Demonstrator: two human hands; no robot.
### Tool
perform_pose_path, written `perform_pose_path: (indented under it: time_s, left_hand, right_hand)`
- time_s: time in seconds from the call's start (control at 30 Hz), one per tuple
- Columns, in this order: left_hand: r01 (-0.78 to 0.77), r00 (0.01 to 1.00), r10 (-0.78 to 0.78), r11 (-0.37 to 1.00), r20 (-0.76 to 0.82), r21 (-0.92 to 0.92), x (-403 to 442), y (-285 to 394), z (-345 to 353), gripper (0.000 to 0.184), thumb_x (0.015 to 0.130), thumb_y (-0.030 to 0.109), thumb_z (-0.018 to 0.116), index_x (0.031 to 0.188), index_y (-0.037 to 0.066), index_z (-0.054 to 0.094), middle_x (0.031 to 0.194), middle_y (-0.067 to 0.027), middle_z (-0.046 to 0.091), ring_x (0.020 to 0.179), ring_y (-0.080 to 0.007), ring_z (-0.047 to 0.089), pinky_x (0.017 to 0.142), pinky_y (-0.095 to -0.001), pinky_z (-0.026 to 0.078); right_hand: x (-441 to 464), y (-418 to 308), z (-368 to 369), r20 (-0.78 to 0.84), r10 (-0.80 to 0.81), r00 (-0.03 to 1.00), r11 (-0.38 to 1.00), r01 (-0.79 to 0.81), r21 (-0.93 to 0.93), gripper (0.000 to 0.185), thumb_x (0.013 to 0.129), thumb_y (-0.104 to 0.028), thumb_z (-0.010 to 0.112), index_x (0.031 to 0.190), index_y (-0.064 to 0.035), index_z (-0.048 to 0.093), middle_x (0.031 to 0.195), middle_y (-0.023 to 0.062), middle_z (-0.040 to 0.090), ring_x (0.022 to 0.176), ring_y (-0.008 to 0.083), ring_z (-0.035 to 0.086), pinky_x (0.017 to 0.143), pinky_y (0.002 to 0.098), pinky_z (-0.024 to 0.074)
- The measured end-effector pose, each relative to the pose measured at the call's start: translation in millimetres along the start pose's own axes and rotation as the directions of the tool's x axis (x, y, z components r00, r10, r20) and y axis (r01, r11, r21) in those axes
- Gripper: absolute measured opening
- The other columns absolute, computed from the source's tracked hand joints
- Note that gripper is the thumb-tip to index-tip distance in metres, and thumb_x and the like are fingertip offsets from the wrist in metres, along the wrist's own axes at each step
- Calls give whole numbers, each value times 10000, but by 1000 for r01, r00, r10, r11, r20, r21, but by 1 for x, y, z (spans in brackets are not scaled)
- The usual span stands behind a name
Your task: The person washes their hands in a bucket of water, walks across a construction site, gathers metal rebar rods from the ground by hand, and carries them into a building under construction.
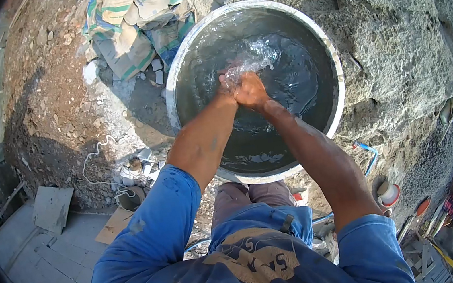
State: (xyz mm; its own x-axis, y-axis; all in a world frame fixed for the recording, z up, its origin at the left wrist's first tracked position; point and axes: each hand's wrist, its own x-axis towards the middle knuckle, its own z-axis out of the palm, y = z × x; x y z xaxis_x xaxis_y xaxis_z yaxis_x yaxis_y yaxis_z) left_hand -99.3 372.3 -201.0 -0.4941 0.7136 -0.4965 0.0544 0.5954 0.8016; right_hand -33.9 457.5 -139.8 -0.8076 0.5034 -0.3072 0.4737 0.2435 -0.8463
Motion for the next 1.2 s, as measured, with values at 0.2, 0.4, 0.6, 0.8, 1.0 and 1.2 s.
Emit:
perform_pose_path:
  time_s: [0.2, 0.4, 0.6, 0.8, 1.0, 1.2]
  left_hand:
    - [-62, 998, 66, 981, -19, 184, -67, -41, -34, 463, 965, 330, 541, 1351, 74, 531, 1317, -170, 589, 1207, -298, 565, 1021, -372, 433]
    - [-147, 988, 155, 870, 23, 470, 40, 25, -19, 459, 965, 342, 536, 1350, 91, 535, 1309, -173, 593, 1201, -309, 569, 1017, -384, 439]
    - [-95, 994, 107, 825, 10, 557, 43, 17, -23, 456, 965, 355, 530, 1349, 108, 539, 1302, -176, 597, 1195, -320, 573, 1013, -396, 446]
    - [-89, 996, 89, 818, 28, 568, 21, -5, -14, 453, 966, 368, 525, 1348, 125, 542, 1295, -178, 601, 1189, -331, 577, 1008, -408, 452]
    - [-84, 996, 58, 725, 62, 684, -2, -34, -2, 451, 966, 381, 519, 1348, 143, 546, 1287, -181, 605, 1182, -342, 581, 1004, -420, 458]
    - [-149, 986, 150, 607, 71, 781, 3, -23, -17, 448, 966, 393, 514, 1347, 160, 550, 1280, -184, 609, 1176, -353, 585, 1000, -432, 465]
  right_hand:
    - [-123, -141, 0, 157, -489, 858, 868, 461, 187, 528, 1042, -431, 331, 1442, -108, 452, 1551, 133, 327, 1462, 360, 219, 1184, 533, 169]
    - [-123, -51, -38, 369, -54, 928, 832, 246, -498, 565, 1001, -470, 431, 1368, -51, 530, 1528, 170, 359, 1432, 388, 283, 1179, 590, 140]
    - [-37, 100, -23, -275, 487, 829, 868, -495, 42, 360, 924, -333, 607, 943, 13, 702, 899, 171, 712, 836, 328, 681, 753, 421, 544]
    - [-65, -49, -33, 375, 33, 926, -10, -375, 927, 310, 981, -273, 579, 864, 3, 658, 903, 181, 689, 739, 221, 658, 688, 318, 560]
    - [-116, -170, -1, -68, -582, 810, 748, 567, 344, 278, 988, -249, 552, 1046, -28, 709, 1125, 114, 697, 1158, 298, 598, 1071, 472, 369]
    - [-38, -62, -8, 322, -55, 945, 963, 136, -232, 464, 1016, -391, 368, 1131, -64, 675, 1145, 130, 666, 1237, 332, 526, 1115, 498, 289]
